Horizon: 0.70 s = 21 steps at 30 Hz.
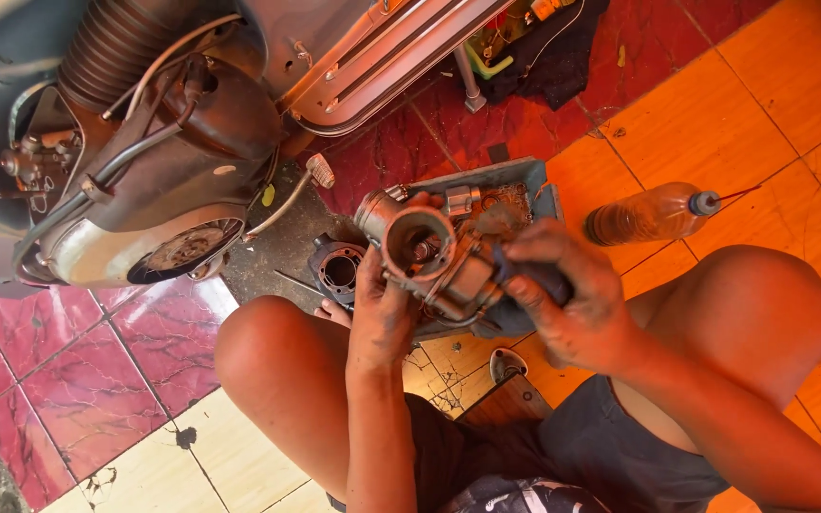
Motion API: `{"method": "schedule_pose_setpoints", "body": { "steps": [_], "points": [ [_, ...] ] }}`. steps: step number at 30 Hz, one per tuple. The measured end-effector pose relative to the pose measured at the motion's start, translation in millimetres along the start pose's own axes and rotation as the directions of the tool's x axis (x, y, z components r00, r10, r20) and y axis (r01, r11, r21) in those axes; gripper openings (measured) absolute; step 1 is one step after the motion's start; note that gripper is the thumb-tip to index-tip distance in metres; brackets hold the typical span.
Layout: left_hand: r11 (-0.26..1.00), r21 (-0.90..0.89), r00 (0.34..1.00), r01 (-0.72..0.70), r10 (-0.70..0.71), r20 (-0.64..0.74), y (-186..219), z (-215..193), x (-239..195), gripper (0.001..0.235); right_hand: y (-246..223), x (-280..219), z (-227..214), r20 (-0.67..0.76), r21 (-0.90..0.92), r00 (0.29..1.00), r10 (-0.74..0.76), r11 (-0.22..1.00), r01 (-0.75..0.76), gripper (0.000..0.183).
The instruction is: The person sits on the floor and cleans various disassembled engine components using a dark cloth. They wipe a cylindrical metal part, a larger engine block, and a green plastic component, occasionally picking up a bottle of liquid to apply to the cloth before continuing to wipe the parts.
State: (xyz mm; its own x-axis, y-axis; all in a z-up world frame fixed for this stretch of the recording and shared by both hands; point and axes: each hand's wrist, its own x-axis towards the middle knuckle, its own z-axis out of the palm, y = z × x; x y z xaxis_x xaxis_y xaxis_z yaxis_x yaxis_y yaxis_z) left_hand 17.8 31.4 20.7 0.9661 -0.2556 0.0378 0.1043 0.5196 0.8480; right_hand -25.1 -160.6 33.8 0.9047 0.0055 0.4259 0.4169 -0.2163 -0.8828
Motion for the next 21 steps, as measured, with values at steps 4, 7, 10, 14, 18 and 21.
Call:
{"method": "schedule_pose_setpoints", "body": {
  "steps": [4,7,10,14,18,21],
  "points": [
    [0.976,-0.216,1.0,0.012,-0.009,0.013,-1.4,9.9,-3.9,0.075,-8.6,-15.3,3.1,0.034,-0.064,0.979,-0.2,0.977,0.201,0.024],
    [0.748,-0.663,0.997,0.003,-0.056,-0.06,-5.2,14.1,-12.8,0.064,-25.7,-17.9,-3.2,0.344,-0.051,0.893,-0.291,0.944,0.327,0.033],
    [0.83,-0.554,0.997,0.067,-0.069,0.017,-24.5,3.2,-17.2,0.105,-31.6,-22.4,-6.1,0.444,-0.085,0.882,-0.159,0.972,0.218,0.046],
    [0.834,-0.549,0.996,0.054,-0.087,-0.036,-57.2,-22.3,-20.4,0.063,-44.2,-17.9,-7.6,0.42,-0.051,0.892,-0.167,0.977,0.208,0.04],
    [0.882,-0.471,0.969,0.022,-0.134,-0.206,-72.1,-23.0,-26.9,0.066,-52.9,-2.7,-17.7,0.31,-0.055,0.922,-0.233,0.963,0.262,0.03],
    [0.905,-0.425,0.93,0.019,-0.172,-0.324,-82.3,-28.6,-30.2,0.068,-49.8,3.5,-5.4,0.467,-0.187,0.847,-0.254,0.908,0.376,0.031]
  ]
}}
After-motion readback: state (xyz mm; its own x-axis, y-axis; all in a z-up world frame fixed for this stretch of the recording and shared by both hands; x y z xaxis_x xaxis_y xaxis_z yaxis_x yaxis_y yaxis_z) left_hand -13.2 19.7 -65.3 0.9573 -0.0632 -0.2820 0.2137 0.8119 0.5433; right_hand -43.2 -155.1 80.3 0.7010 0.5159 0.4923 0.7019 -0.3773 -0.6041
